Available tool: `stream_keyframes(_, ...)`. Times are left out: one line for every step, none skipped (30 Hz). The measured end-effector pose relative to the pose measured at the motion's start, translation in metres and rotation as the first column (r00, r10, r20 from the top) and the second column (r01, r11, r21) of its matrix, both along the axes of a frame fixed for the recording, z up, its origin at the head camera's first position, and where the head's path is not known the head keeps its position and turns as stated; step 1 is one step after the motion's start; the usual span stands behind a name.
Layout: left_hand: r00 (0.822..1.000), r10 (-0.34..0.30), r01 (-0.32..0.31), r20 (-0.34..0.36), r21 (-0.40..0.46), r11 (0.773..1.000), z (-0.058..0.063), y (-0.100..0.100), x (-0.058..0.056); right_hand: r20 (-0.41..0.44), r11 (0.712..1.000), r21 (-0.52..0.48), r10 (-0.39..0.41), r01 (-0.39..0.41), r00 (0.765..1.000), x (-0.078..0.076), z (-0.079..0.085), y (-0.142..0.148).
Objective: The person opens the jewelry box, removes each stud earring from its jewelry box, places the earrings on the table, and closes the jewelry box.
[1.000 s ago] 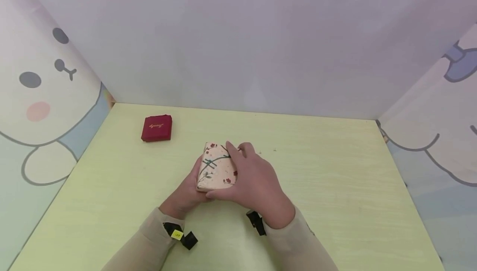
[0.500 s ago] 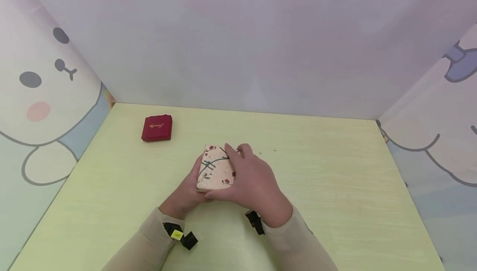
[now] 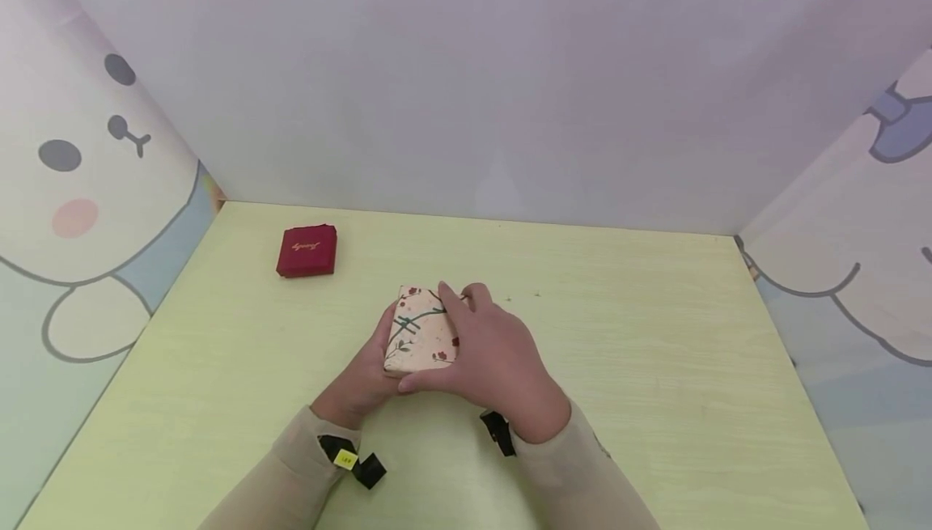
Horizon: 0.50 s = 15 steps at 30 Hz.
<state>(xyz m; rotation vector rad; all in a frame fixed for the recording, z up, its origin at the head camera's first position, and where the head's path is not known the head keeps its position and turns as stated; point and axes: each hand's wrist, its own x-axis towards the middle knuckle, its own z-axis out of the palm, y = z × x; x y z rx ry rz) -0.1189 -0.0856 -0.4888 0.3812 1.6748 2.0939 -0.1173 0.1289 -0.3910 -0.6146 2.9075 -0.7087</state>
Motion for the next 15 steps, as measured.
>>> stream_keyframes(1.000,-0.002,0.002,-0.001,0.004,1.000,-0.0001,0.0000,-0.0001,-0.001,1.000,0.000,0.002,-0.002,1.000,0.0001,0.0004,0.0002)
stream_keyframes(1.000,-0.003,0.003,0.001,0.007,1.000,0.0002,0.0000,-0.0002,-0.002,1.000,0.000,0.003,-0.003,1.000,0.0001,0.0007,0.0004)
stream_keyframes(1.000,-0.004,0.004,0.000,0.008,1.000,0.0001,-0.0001,-0.0003,-0.002,1.000,0.001,0.005,-0.005,1.000,0.0000,0.0008,0.0004)
stream_keyframes(1.000,-0.005,0.005,0.000,0.012,1.000,0.0000,-0.0002,-0.0004,-0.005,1.000,0.000,0.006,-0.006,1.000,-0.0001,0.0008,0.0005)
stream_keyframes(1.000,-0.006,0.006,-0.001,0.013,1.000,0.0000,-0.0004,-0.0003,-0.007,1.000,0.000,0.008,-0.008,1.000,-0.0001,0.0007,0.0004)
stream_keyframes(1.000,-0.007,0.007,0.000,0.015,1.000,0.0001,-0.0005,-0.0001,-0.008,1.000,-0.001,0.010,-0.010,1.000,-0.0001,0.0007,0.0003)
stream_keyframes(1.000,-0.009,0.009,0.002,0.017,1.000,0.0001,-0.0007,0.0000,-0.010,1.000,-0.002,0.011,-0.011,1.000,-0.0001,0.0006,0.0002)
stream_keyframes(1.000,-0.011,0.011,0.004,0.012,1.000,0.0004,-0.0009,0.0002,-0.012,1.000,-0.005,0.012,-0.012,1.000,-0.0001,0.0004,0.0000)
stream_keyframes(1.000,-0.013,0.013,0.007,0.008,1.000,0.0005,-0.0013,0.0005,-0.013,1.000,-0.008,0.013,-0.013,1.000,-0.0001,0.0003,-0.0003)
stream_keyframes(1.000,-0.014,0.014,0.010,0.004,1.000,0.0007,-0.0016,0.0008,-0.014,1.000,-0.011,0.013,-0.013,1.000,0.0001,0.0003,-0.0005)
stream_keyframes(1.000,-0.016,0.016,0.009,0.001,1.000,0.0008,-0.0019,0.0010,-0.014,1.000,-0.014,0.013,-0.014,1.000,0.0002,0.0003,-0.0007)
stream_keyframes(1.000,-0.018,0.018,0.012,0.002,1.000,0.0011,-0.0021,0.0012,-0.012,1.000,-0.016,0.012,-0.012,1.000,0.0003,0.0003,-0.0009)
stream_keyframes(1.000,-0.022,0.022,0.015,0.007,1.000,0.0015,-0.0024,0.0014,-0.011,1.000,-0.018,0.011,-0.011,1.000,0.0005,0.0004,-0.0011)
stream_keyframes(1.000,-0.026,0.026,0.016,0.014,1.000,0.0020,-0.0027,0.0017,-0.010,1.000,-0.020,0.010,-0.010,1.000,0.0006,0.0004,-0.0014)
stream_keyframes(0.999,-0.031,0.031,0.018,0.027,0.999,0.0023,-0.0029,0.0018,-0.009,1.000,-0.020,0.008,-0.008,1.000,0.0008,0.0006,-0.0015)
